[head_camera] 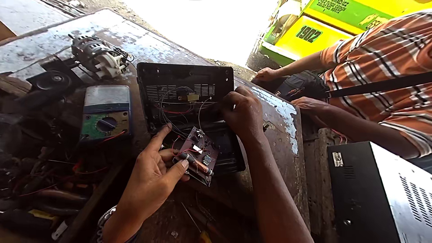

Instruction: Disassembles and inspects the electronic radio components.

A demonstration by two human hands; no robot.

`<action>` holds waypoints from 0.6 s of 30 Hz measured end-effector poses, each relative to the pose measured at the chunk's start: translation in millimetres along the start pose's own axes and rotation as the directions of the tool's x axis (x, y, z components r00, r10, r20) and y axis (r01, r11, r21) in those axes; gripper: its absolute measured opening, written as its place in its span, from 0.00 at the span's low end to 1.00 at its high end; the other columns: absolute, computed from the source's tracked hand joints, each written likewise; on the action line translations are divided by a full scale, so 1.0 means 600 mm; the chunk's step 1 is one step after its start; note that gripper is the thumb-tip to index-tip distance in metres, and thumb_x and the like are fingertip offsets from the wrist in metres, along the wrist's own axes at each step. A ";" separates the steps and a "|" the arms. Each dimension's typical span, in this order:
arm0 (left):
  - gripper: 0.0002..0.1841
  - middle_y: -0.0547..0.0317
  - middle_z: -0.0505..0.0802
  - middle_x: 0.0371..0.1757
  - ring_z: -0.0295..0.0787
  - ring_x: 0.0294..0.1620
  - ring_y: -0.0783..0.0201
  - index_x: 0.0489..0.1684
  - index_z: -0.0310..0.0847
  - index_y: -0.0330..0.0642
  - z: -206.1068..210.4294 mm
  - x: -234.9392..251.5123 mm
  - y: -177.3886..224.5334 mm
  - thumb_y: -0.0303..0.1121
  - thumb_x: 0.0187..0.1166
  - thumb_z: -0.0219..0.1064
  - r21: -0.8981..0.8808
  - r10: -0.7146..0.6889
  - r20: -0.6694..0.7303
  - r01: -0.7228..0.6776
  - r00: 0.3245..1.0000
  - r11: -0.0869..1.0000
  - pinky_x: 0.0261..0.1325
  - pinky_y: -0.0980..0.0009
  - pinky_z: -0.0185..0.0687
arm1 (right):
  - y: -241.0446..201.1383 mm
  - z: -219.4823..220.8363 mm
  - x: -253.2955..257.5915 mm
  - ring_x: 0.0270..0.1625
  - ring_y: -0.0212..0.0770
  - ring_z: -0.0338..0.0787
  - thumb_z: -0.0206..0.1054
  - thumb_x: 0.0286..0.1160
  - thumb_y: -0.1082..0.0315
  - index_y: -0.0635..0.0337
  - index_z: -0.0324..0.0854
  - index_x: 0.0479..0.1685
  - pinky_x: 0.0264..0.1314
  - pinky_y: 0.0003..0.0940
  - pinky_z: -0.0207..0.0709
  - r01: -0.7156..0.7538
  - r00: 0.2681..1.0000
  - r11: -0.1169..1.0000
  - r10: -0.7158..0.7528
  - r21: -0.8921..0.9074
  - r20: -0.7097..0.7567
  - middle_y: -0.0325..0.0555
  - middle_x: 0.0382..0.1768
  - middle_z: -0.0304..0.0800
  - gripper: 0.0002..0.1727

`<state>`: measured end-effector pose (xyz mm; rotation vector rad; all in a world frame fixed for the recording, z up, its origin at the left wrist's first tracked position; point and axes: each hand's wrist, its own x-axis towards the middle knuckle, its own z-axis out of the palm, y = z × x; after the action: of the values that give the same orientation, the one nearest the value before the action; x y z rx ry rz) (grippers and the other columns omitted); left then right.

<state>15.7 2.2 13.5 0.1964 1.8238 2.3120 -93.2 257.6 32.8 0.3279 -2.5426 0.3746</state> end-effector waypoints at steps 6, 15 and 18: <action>0.44 0.44 0.96 0.50 0.99 0.40 0.50 0.94 0.53 0.46 0.001 -0.001 0.000 0.16 0.71 0.66 0.016 -0.004 -0.010 0.004 1.000 1.000 0.39 0.63 0.98 | -0.032 -0.010 0.000 0.42 0.40 0.87 0.74 0.75 0.52 0.51 0.93 0.32 0.46 0.42 0.80 0.036 0.987 0.998 -0.044 0.057 0.153 0.38 0.31 0.86 0.14; 0.46 0.45 0.97 0.50 0.99 0.40 0.51 0.95 0.51 0.49 -0.001 -0.001 0.001 0.16 0.71 0.67 0.004 -0.013 -0.004 0.013 1.000 1.000 0.41 0.64 0.98 | -0.061 0.020 0.012 0.52 0.42 0.86 0.70 0.74 0.71 0.54 0.92 0.33 0.53 0.37 0.81 0.265 0.950 0.951 -0.286 0.156 0.127 0.39 0.39 0.90 0.06; 0.46 0.46 0.97 0.49 0.99 0.40 0.51 0.95 0.50 0.48 -0.002 -0.001 0.001 0.17 0.72 0.67 -0.011 -0.022 0.000 0.022 1.000 1.000 0.41 0.64 0.98 | -0.063 0.013 0.011 0.54 0.44 0.85 0.67 0.75 0.72 0.55 0.90 0.34 0.55 0.39 0.80 0.270 0.946 0.955 -0.287 0.127 0.150 0.41 0.40 0.89 0.06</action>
<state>15.8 1.0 14.0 0.1728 1.8033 2.3070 -91.1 218.4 37.5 0.7797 -2.5923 0.3849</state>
